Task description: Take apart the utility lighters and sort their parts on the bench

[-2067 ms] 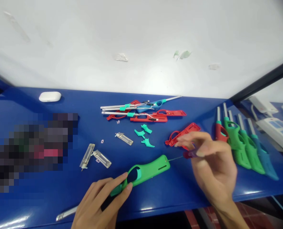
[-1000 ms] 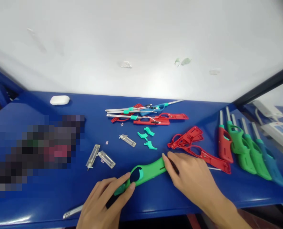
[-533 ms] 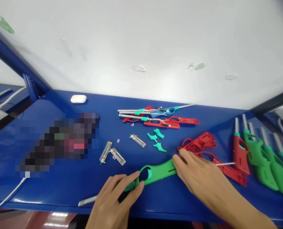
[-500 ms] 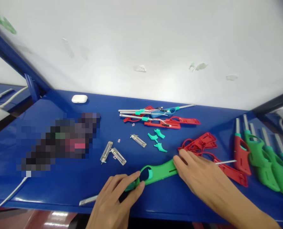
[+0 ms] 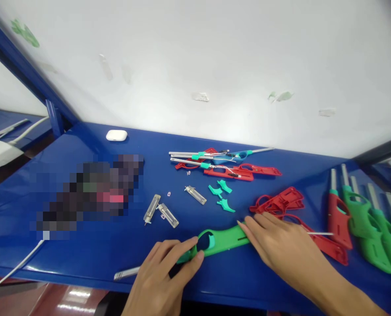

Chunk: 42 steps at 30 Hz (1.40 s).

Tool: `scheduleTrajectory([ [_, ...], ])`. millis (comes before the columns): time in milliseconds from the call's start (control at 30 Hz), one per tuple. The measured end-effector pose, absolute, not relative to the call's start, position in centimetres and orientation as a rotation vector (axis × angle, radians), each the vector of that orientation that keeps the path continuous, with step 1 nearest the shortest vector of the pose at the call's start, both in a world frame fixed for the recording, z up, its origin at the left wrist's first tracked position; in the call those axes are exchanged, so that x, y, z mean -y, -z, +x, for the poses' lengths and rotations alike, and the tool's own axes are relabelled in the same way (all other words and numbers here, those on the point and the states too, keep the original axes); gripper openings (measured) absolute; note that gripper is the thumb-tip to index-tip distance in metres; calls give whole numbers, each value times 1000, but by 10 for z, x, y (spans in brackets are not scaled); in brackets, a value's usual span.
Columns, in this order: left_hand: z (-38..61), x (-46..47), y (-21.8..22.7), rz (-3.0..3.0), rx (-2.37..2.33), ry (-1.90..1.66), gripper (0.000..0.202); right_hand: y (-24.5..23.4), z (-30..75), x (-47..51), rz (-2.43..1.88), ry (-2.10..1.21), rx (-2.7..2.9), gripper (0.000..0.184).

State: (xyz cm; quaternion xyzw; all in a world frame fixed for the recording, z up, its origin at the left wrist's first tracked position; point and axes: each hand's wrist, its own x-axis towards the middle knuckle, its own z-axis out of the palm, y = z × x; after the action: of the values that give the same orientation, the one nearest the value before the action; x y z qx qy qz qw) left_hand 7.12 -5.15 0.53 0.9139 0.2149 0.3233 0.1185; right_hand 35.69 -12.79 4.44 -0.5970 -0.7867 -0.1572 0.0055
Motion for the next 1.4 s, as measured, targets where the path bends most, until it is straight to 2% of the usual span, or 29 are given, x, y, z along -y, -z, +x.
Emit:
scheduleTrajectory([
  [233, 68, 53, -6, 2675, -668, -886, 54, -45, 356, 129, -1899, 481, 2466, 36],
  [367, 72, 51, -8, 2653, -666, -940, 51, -61, 359, 128, -1848, 460, 2463, 42],
  [500, 76, 51, -6, 2630, -633, -966, 50, -71, 346, 111, -1779, 151, 2412, 46],
  [600, 75, 51, -3, 2648, -636, -960, 51, -66, 325, 81, -1723, -94, 2407, 31],
  [667, 74, 51, -3, 2666, -636, -955, 51, -60, 311, 57, -1691, -108, 2428, 15],
  [767, 73, 52, -4, 2703, -634, -935, 52, -58, 299, 29, -1661, -107, 2440, 10],
  [967, 73, 54, -3, 2731, -657, -929, 54, -75, 324, 63, -1736, -109, 2337, 28],
  [1133, 68, 54, -1, 2723, -660, -828, 59, -53, 355, 133, -1876, -21, 2257, 53],
  [1267, 63, 53, -6, 2683, -702, -805, 43, -29, 357, 158, -1910, -103, 2104, 43],
  [1400, 59, 53, -5, 2607, -687, -850, 41, -24, 354, 162, -1896, -168, 2025, 38],
])
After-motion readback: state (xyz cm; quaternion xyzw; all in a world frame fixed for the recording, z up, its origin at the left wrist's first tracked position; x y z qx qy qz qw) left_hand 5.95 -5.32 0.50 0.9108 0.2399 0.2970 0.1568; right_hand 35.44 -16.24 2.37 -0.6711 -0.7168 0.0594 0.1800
